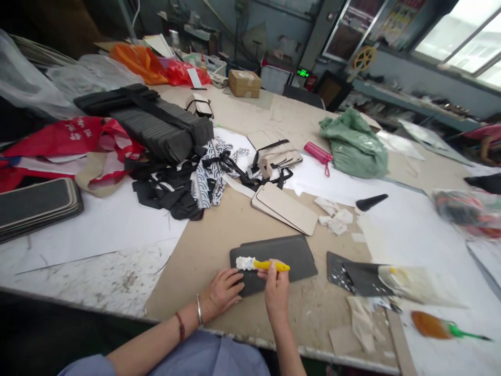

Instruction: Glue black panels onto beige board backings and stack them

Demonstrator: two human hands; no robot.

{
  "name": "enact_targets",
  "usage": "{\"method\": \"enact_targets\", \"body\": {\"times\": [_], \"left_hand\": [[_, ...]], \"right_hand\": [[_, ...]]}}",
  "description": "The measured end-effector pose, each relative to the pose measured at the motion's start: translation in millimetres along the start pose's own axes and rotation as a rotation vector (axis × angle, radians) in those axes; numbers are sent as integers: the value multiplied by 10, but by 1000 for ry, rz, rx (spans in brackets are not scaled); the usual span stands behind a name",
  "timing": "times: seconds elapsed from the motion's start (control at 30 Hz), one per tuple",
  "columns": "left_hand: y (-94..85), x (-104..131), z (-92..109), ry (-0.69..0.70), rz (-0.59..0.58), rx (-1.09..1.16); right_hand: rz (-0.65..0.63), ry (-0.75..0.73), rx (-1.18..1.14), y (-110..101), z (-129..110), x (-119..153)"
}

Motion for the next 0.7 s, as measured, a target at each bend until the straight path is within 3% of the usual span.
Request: {"method": "enact_targets", "body": {"times": [0.1, 0.37, 0.5, 0.6, 0.7], "left_hand": [[-46, -15, 10, 13, 10, -5], [-113, -30, 68, 41, 62, -93], [-134, -49, 100, 46, 77, -132], [-169, -73, 132, 66, 95, -155], [-220, -103, 160, 106, 121, -181]], "right_hand": [[64, -25, 77, -193, 16, -100], [364, -66, 325, -1284, -46, -636], [508, -107, 453, -1648, -206, -732], [586, -151, 472, -1734, -338, -669], [482, -187, 337, -1537, -354, -619]]}}
Point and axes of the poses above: each hand's wrist, its own x-axis away from the middle knuckle, its own y-axis out of the palm, z = x × y, the point moved 9 cm from there along -x, towards the middle knuckle, and after that the axes turned 9 degrees about y, right-handed, at the moved point
